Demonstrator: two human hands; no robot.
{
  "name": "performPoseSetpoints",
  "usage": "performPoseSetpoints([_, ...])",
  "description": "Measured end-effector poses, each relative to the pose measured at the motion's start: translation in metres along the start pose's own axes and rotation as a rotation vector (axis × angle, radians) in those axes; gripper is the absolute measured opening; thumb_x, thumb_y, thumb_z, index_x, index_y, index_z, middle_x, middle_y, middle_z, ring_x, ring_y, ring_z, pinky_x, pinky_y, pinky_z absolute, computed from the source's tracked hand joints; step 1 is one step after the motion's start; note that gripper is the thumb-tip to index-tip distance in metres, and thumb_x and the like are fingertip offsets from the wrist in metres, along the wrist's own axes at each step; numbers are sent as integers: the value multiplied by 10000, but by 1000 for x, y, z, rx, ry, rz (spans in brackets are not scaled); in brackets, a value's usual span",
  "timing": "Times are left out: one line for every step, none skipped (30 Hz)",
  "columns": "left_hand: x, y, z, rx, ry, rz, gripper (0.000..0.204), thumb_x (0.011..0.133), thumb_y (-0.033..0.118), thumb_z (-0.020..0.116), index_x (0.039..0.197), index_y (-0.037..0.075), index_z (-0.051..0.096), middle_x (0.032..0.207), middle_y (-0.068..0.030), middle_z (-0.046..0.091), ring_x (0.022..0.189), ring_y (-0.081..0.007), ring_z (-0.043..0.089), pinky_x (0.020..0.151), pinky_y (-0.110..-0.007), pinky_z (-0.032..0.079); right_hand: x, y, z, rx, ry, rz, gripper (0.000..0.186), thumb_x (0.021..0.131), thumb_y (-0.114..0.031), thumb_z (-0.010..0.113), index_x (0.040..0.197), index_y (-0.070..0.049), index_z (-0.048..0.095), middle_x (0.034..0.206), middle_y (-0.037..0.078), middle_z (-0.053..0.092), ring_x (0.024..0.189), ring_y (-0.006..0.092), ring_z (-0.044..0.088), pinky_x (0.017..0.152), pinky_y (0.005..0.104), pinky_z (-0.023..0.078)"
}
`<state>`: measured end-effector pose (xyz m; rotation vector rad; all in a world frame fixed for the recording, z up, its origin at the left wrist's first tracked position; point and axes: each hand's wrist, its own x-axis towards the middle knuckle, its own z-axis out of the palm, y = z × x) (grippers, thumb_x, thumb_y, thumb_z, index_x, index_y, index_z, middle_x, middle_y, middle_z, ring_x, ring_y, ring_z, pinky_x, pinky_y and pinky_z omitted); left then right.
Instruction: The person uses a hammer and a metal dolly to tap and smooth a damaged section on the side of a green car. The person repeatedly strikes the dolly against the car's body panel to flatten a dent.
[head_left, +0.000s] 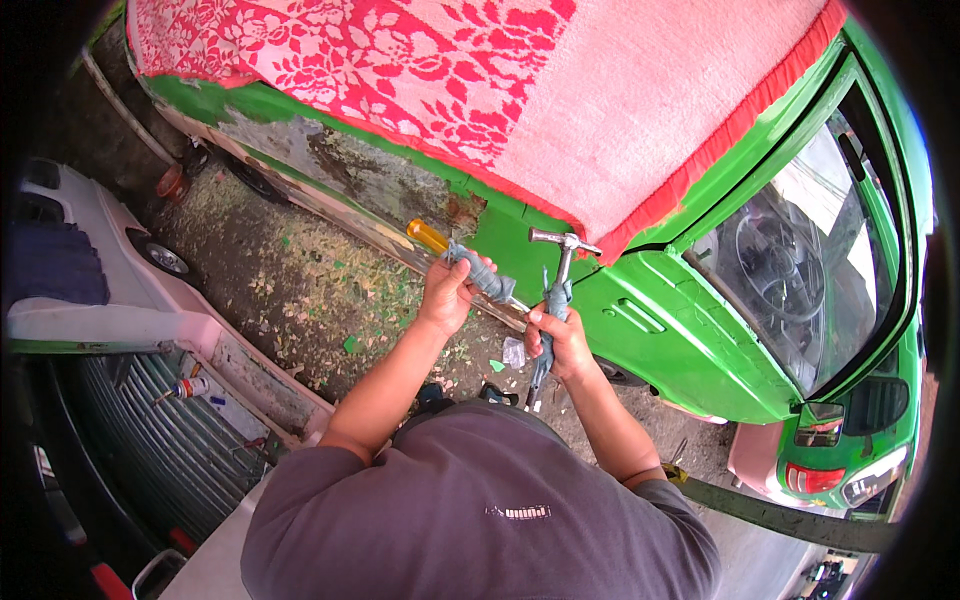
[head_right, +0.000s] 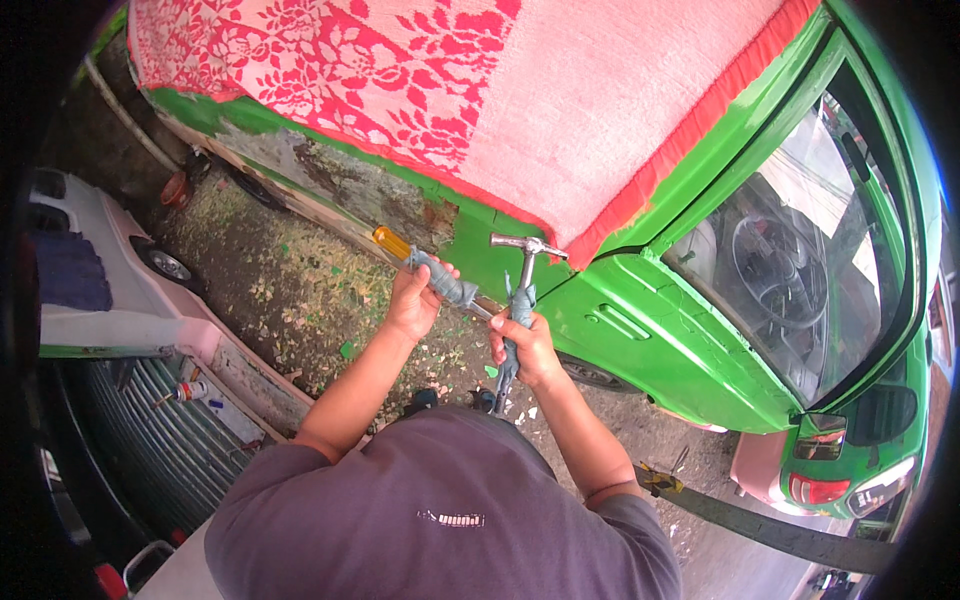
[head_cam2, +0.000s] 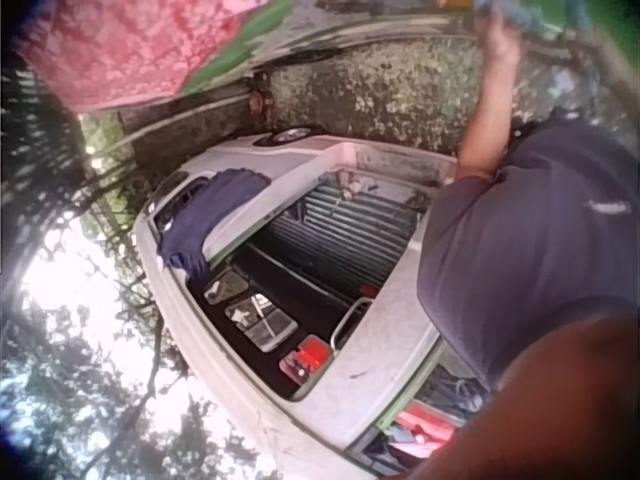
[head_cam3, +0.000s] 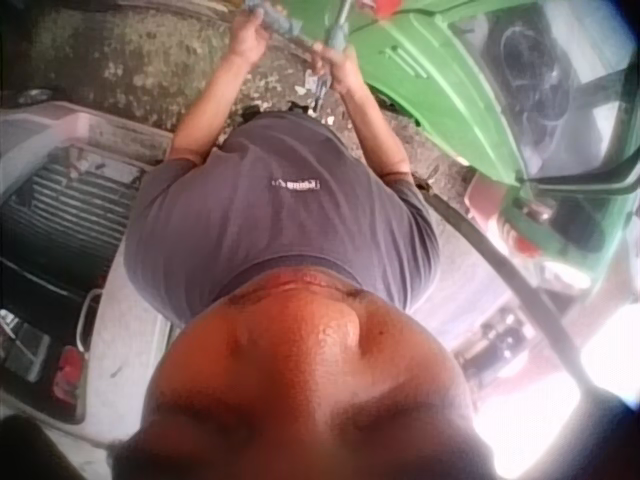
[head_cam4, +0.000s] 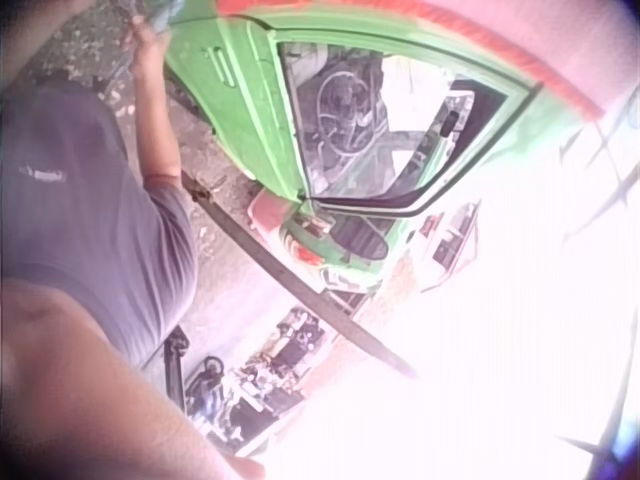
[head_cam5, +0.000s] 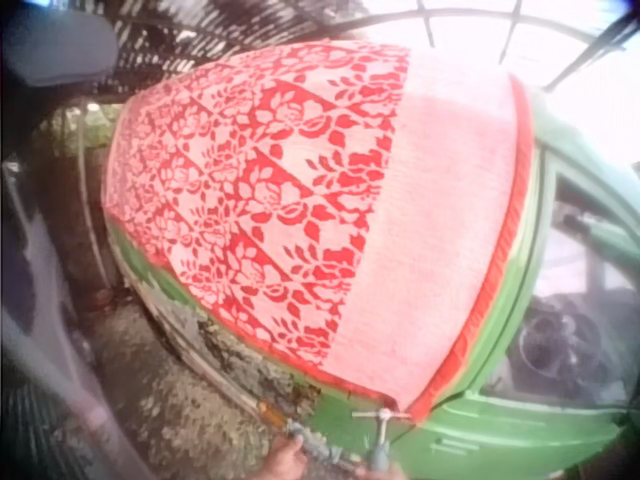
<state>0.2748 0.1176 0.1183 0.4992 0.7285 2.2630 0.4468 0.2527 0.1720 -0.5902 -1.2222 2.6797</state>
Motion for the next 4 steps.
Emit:
performPoseSetpoints([-1, -3, -3, 3, 13, 21, 359, 912, 333, 685, 1150, 88, 575, 1138, -118, 643, 1203, -256, 573, 1009, -389, 490, -2, 1, 2, -42, -2, -17, 156, 863, -95, 691, 848, -7, 563, 603, 86, 553, 473, 158, 521, 427, 288, 421])
performPoseSetpoints([-1, -7, -6, -5, 42, 19, 374, 905, 351, 690, 1154, 97, 574, 1139, -117, 641, 1198, -254, 575, 1014, -390, 486, -2, 2, 2, -74, 4, -29, 146, 875, -88, 682, 838, -6, 567, 605, 85, 556, 475, 159, 528, 430, 289, 425])
performPoseSetpoints([0, -9, -6, -14, 74, 18, 390, 898, 369, 696, 1157, 106, 573, 1140, -116, 640, 1193, -253, 578, 1019, -390, 481, -2, 4, 2, -98, 14, -38, 147, 877, -96, 685, 850, -5, 573, 609, 88, 561, 473, 162, 530, 433, 287, 427])
performPoseSetpoints([1, -12, -5, -23, 105, 18, 405, 891, 387, 702, 1161, 115, 572, 1142, -115, 639, 1188, -251, 581, 1024, -391, 476, -1, 7, -1, -123, 24, -48, 149, 879, -104, 687, 861, -4, 578, 613, 90, 566, 471, 165, 533, 435, 285, 429])
